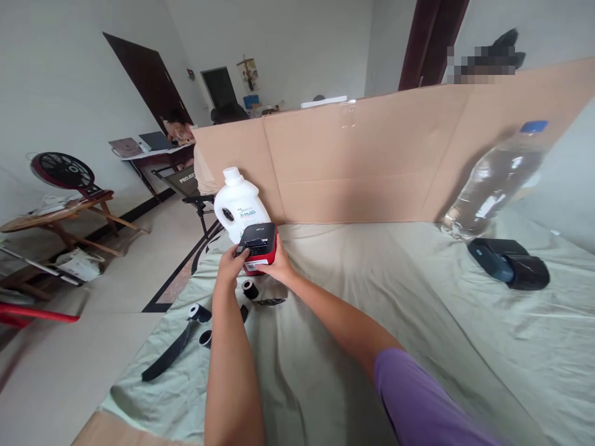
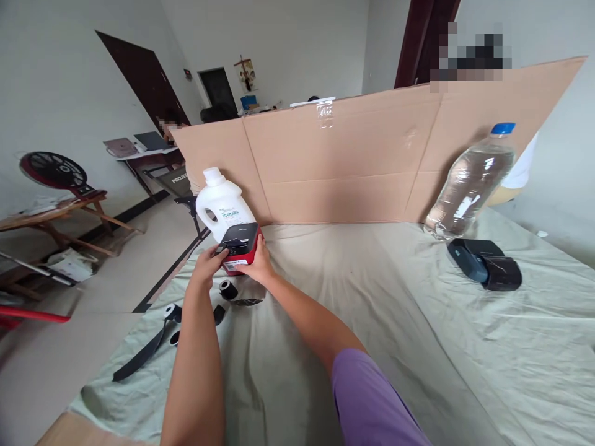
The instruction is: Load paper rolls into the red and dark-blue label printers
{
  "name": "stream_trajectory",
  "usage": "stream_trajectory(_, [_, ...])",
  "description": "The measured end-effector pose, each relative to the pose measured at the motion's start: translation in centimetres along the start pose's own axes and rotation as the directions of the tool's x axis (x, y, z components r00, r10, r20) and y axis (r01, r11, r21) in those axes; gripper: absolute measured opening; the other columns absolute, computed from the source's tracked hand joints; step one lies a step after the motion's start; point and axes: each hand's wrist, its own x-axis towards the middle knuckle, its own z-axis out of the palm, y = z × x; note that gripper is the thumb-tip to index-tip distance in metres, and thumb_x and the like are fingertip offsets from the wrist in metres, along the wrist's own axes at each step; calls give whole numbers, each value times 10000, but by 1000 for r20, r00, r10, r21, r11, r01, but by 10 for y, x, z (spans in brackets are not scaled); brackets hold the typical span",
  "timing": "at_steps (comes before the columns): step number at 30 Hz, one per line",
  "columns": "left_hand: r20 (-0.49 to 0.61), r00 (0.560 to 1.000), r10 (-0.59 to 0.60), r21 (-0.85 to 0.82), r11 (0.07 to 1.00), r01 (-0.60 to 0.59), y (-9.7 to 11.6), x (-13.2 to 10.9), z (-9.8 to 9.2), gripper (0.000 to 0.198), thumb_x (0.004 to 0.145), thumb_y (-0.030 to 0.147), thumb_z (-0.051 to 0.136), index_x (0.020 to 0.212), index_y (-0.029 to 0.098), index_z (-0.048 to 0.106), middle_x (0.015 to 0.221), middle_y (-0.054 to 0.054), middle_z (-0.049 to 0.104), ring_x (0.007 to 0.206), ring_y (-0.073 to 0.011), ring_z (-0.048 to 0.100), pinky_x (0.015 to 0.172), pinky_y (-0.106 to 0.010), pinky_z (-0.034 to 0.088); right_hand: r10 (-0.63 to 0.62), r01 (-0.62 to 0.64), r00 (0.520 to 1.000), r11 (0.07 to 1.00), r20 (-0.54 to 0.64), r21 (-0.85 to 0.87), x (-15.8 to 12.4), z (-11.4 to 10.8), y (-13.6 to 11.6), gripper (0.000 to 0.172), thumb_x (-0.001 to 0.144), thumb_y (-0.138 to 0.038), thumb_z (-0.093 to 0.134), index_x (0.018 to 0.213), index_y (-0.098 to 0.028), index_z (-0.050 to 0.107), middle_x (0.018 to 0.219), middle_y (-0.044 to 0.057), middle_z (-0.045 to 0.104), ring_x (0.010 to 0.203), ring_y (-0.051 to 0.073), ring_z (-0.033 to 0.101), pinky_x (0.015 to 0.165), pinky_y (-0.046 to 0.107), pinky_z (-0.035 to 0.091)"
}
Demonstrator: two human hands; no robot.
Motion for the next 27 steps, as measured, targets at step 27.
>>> stream_trajectory(27, [385,856,344,-226,935,-274,29,-234,171,749,811,378,737,1486,195,469,1381,-92,627,1185,-257,656,1012,-372,564,-184,91,976,836,-119,-541,-201,-269,-104,1244,668,-468,841,1597,-347,22,1597,134,320,1432,434,358,1140,658,332])
